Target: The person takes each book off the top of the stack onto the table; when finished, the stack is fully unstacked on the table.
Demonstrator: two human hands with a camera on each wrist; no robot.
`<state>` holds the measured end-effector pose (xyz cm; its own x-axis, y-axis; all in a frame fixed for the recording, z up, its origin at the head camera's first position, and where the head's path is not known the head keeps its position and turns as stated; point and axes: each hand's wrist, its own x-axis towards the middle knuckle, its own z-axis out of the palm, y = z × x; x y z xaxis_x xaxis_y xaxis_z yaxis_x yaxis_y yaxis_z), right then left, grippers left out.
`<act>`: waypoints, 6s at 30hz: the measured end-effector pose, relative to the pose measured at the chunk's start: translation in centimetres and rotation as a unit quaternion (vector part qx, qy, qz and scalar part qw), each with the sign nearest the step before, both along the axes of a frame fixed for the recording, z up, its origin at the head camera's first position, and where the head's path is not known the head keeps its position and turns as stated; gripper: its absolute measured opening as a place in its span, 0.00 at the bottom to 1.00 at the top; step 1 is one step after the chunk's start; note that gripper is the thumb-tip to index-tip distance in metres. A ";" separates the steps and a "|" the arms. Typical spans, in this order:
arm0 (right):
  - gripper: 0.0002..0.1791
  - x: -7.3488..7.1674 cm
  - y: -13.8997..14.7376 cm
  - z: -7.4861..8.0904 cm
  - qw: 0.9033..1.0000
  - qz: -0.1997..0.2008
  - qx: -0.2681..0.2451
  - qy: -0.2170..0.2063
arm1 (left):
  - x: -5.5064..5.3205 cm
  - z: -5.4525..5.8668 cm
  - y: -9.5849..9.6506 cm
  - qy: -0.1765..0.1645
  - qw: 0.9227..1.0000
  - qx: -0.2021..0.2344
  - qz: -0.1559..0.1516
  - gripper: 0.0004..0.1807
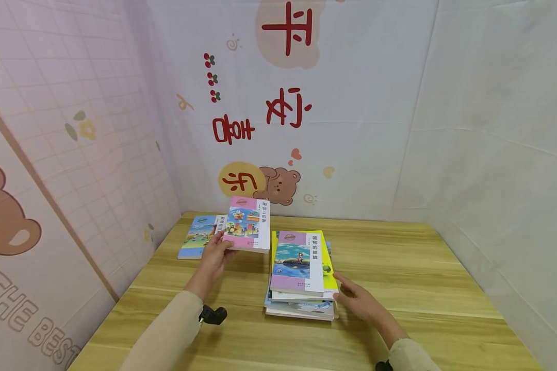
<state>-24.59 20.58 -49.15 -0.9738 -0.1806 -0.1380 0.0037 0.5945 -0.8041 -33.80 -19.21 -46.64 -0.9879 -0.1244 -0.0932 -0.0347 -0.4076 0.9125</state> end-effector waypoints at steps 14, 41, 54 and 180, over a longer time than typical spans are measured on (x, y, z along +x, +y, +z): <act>0.35 -0.1 0.1 -0.2 1.000 0.002 -0.009 0.000 | -2.1 -1.4 -0.9 -0.020 0.998 -0.051 0.015 0.37; 0.34 0.1 -0.1 -0.3 1.000 -0.002 -0.014 -0.005 | -4.6 -2.6 -0.9 -0.048 0.978 -0.201 -0.003 0.38; 0.34 0.0 0.0 -0.3 1.000 0.003 -0.015 0.017 | -4.4 -0.4 0.9 -0.011 0.933 -0.359 -0.041 0.37; 0.35 0.1 0.2 -0.5 1.000 0.001 -0.006 0.007 | 6.4 -2.1 3.5 -0.010 0.965 -0.149 -0.214 0.32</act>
<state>-24.49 20.83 -49.62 -0.9754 -0.1841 -0.1213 -0.0093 0.5841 -0.8117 -27.35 -15.69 -48.76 -0.9529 0.2708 -0.1368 -0.1615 -0.0709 0.9843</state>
